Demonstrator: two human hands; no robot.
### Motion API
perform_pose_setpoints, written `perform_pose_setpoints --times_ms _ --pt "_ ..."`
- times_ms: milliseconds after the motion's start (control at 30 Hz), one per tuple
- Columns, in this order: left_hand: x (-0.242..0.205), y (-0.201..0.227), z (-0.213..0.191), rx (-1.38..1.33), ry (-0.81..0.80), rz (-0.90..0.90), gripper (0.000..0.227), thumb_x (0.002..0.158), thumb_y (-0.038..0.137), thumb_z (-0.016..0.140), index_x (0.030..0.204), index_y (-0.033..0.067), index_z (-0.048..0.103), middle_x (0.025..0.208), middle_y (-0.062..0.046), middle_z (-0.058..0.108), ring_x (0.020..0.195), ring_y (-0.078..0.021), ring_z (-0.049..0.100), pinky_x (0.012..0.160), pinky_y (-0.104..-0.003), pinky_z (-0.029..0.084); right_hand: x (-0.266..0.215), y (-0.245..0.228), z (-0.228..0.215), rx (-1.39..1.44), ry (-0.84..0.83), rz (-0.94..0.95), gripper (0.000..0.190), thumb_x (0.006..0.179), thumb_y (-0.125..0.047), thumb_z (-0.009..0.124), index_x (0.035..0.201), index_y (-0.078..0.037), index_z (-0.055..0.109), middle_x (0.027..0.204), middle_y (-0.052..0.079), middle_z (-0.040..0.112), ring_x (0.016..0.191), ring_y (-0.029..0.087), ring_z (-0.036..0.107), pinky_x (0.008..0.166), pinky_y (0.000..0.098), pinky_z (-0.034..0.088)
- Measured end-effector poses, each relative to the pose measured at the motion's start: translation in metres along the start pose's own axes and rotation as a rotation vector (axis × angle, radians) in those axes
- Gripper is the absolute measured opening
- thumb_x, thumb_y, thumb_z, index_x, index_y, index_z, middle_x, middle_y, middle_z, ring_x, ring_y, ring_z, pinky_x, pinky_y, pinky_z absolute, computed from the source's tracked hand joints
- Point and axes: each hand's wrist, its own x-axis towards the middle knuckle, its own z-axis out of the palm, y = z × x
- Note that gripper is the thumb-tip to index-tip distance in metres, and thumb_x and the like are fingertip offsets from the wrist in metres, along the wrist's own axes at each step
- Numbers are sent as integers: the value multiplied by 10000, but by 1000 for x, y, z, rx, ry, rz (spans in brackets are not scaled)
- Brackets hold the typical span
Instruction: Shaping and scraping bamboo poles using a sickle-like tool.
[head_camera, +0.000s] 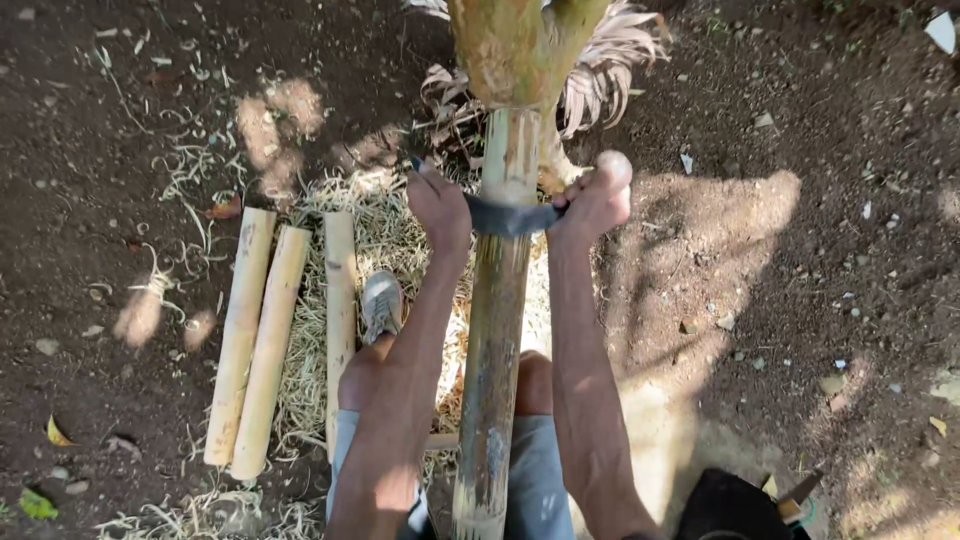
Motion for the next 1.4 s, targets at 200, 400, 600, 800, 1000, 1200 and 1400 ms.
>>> perform_pose_setpoints --times_ms 200,400,600,800,1000,1200,1400 --pt "58 -25 33 29 59 22 262 1055 90 433 808 32 497 686 14 456 616 -96 449 508 -319 411 40 24 38 63 -174 -95 119 940 -8 557 929 103 597 646 70 516 396 109 479 287 284 404" --pt "21 -46 -7 -139 62 -75 308 1090 143 405 807 54 490 689 -9 394 557 -135 356 469 -342 332 -21 2 12 -70 -141 -48 109 954 -70 596 1002 11 541 623 41 494 376 94 451 263 289 372" --pt "38 -41 11 -308 88 -14 264 1088 137 401 862 31 487 712 -22 412 589 -145 387 499 -368 364 -13 -9 42 -10 -168 -38 64 971 -40 555 1002 16 562 645 24 508 405 84 453 290 276 381" --pt "21 -34 0 -156 71 -57 240 1067 160 404 899 32 519 733 -32 511 598 -140 510 538 -365 466 -19 -11 23 -113 -133 -103 138 916 -12 547 1003 -16 653 617 59 576 357 89 454 240 278 361" --pt "13 -11 -1 -384 -8 -307 263 1084 207 336 934 58 493 746 -45 460 562 -142 450 531 -416 514 3 17 20 -93 -236 -314 126 969 -37 556 957 -7 678 608 59 544 365 76 436 259 251 350" --pt "51 -22 24 -210 31 -160 267 1089 220 327 950 69 499 779 -30 482 628 -124 495 596 -381 506 -10 -21 64 -52 -186 -80 68 951 -34 507 924 -21 567 618 4 493 369 66 429 264 245 364" --pt "11 -7 -9 -110 48 -33 302 1092 216 337 941 35 525 754 -92 521 641 -176 517 619 -398 443 -23 -9 16 18 -79 -26 58 931 -71 545 904 -23 559 597 20 515 362 81 441 242 256 336"
